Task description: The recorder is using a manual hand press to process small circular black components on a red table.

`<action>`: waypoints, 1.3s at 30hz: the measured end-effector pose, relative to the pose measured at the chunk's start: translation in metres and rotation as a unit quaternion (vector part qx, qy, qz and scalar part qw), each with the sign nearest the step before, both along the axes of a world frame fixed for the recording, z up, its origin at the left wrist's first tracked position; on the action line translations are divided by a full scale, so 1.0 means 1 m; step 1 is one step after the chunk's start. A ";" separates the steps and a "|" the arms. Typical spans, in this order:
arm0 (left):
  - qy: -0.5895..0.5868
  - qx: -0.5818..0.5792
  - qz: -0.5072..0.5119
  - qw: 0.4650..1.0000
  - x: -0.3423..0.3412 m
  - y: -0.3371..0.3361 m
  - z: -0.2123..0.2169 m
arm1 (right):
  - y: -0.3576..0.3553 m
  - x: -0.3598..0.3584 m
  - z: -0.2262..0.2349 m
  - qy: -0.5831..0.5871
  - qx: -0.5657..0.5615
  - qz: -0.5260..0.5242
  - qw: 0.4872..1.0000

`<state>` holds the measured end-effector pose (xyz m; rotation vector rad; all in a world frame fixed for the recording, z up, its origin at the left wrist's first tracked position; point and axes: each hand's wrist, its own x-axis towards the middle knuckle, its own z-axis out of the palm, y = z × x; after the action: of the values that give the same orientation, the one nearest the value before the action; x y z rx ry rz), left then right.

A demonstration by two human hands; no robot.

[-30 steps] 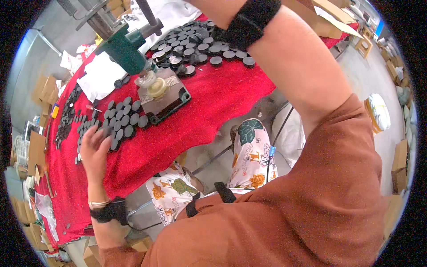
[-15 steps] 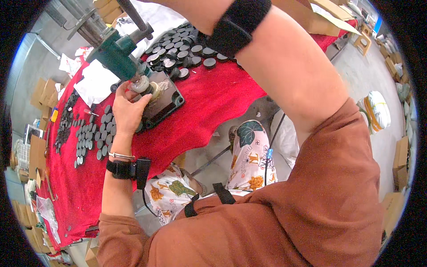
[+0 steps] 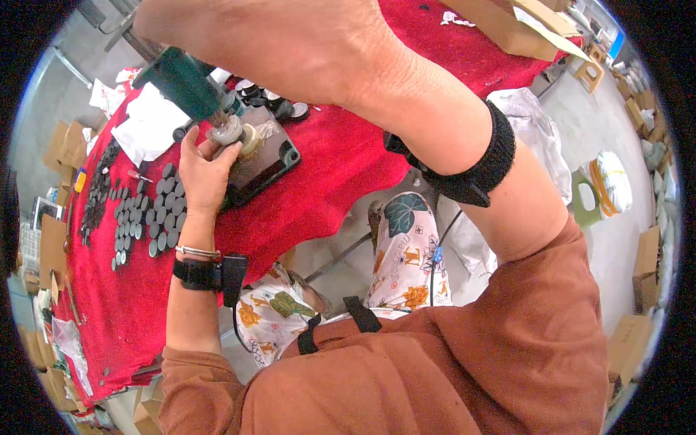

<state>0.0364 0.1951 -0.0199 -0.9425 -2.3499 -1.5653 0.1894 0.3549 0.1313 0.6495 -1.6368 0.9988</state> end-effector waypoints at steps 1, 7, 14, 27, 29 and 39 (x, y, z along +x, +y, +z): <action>-0.005 0.008 -0.003 1.000 -0.001 0.000 0.000 | 0.000 -0.001 -0.001 0.015 0.003 0.003 1.000; -0.008 0.022 -0.023 0.999 0.001 -0.001 0.000 | 0.002 0.013 -0.023 0.121 0.137 -0.113 0.977; 0.013 0.009 -0.022 1.000 0.004 -0.027 0.008 | -0.004 0.038 -0.077 0.024 0.175 -0.119 0.977; 0.232 -0.304 0.024 0.924 0.033 -0.080 0.006 | 0.015 0.007 0.006 0.168 0.237 -0.181 0.939; 0.244 -0.304 0.000 0.921 0.033 -0.078 0.010 | 0.017 0.002 0.033 0.227 0.390 -0.281 0.847; -0.036 -0.031 -0.113 0.992 0.021 -0.039 0.020 | 0.002 0.001 0.049 0.081 0.313 -0.270 0.907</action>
<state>0.0573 0.1557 0.0004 -1.2250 -2.4245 -1.6381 0.1904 0.3573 0.1801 0.6137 -1.8437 -0.0005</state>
